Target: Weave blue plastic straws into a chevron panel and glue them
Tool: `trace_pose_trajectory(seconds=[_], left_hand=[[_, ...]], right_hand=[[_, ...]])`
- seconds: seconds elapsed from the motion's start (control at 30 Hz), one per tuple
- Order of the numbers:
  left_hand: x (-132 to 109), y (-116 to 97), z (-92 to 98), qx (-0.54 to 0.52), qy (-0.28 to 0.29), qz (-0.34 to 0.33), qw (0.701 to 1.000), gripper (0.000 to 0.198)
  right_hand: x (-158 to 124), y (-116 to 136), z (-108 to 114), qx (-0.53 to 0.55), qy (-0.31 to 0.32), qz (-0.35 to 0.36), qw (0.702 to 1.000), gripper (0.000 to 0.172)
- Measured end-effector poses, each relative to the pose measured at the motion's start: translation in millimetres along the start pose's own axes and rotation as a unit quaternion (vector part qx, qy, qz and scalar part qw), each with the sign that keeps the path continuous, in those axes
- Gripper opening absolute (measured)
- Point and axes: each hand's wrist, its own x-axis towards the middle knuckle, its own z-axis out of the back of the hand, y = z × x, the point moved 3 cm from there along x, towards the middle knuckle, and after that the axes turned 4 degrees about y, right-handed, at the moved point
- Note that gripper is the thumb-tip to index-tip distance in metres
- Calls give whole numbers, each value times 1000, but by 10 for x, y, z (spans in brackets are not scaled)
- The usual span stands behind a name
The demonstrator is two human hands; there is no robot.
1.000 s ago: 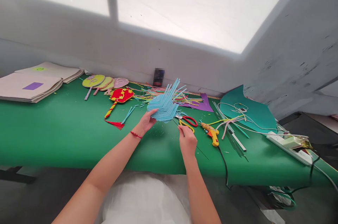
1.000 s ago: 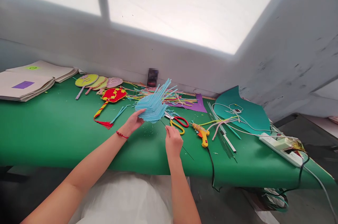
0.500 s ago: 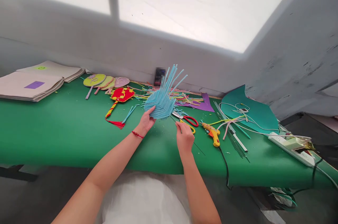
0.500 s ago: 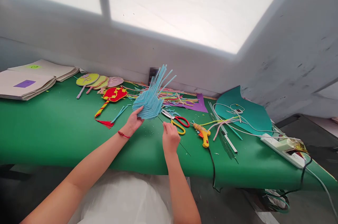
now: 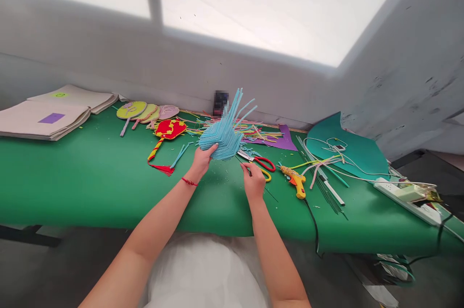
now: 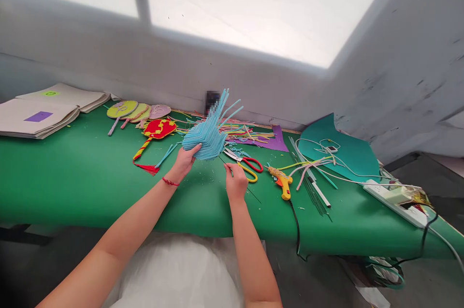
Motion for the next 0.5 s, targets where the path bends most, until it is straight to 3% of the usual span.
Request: trace_pose_trajectory(seconds=[0.5], left_hand=[[-7,-87,-3,59,77,-39,995,48]], right_hand=[[-4,-19,-16,91,126,-110,982,41]])
